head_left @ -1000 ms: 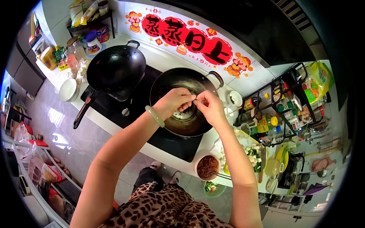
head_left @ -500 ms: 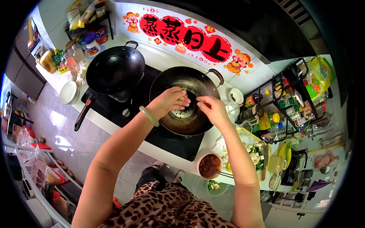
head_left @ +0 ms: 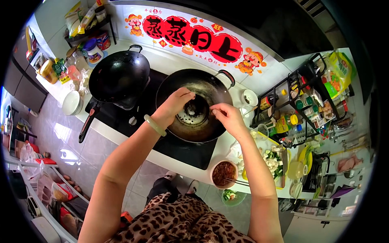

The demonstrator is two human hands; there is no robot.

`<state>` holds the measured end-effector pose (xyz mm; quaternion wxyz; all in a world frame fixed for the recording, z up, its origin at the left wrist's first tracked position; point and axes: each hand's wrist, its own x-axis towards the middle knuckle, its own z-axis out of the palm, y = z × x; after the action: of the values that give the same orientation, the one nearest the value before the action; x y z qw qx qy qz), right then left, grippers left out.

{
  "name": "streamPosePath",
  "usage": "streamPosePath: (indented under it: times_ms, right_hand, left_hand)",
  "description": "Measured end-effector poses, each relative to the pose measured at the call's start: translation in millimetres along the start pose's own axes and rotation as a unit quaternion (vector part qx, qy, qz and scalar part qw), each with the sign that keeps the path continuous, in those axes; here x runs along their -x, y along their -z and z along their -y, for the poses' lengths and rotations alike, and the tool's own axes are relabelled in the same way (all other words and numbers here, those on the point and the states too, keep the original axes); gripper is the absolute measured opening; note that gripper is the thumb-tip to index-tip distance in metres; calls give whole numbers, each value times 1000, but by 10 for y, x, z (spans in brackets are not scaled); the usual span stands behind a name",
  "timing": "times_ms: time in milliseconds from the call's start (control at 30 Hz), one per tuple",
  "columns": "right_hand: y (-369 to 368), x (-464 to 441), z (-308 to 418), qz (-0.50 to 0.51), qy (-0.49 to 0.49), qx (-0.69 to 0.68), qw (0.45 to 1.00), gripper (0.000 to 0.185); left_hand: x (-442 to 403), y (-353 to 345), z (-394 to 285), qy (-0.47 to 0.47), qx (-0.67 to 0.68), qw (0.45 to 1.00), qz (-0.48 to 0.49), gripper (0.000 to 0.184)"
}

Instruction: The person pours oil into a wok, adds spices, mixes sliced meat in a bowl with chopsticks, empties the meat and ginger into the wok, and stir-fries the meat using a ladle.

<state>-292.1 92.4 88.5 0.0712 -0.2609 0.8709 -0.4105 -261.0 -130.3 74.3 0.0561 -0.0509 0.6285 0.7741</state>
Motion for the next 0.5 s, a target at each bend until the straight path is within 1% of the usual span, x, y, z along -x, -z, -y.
streamPosePath:
  times_ms: [33, 100, 133, 200, 233, 267, 333, 433, 500]
  right_hand:
    - [6, 18, 8, -2, -1, 0, 1000, 18]
    - [4, 54, 65, -10, -4, -68, 998, 23]
    - [-1, 68, 124, -13, -4, -66, 998, 23]
    - [-14, 128, 243, 0, 28, -121, 992, 32]
    - [-26, 176, 268, 10, 44, -85, 995, 34]
    - [-44, 242, 305, 0, 70, -26, 997, 30]
    - [-49, 373, 314, 4, 56, 45, 997, 28]
    - [-32, 547, 311, -11, 96, 108, 989, 27]
    - [-10, 640, 322, -21, 109, 143, 984, 23]
  left_hand:
    - [23, -31, -18, 1, -1, 1000, 2, 18]
    - [122, -118, -51, -58, -2, 998, 25, 18]
    - [179, -182, -105, -12, -49, 998, 42, 17]
    - [299, -351, -55, 1, -36, 997, 73, 16]
    - [362, -425, -23, -3, -22, 996, 86, 16]
    - [449, -498, -6, -38, 11, 994, 104, 16]
    - [529, -564, 71, 40, 1, 994, 100, 17]
    - [625, -656, 165, 98, 55, 991, 72, 16]
    - [637, -686, 227, 121, 84, 986, 84, 18]
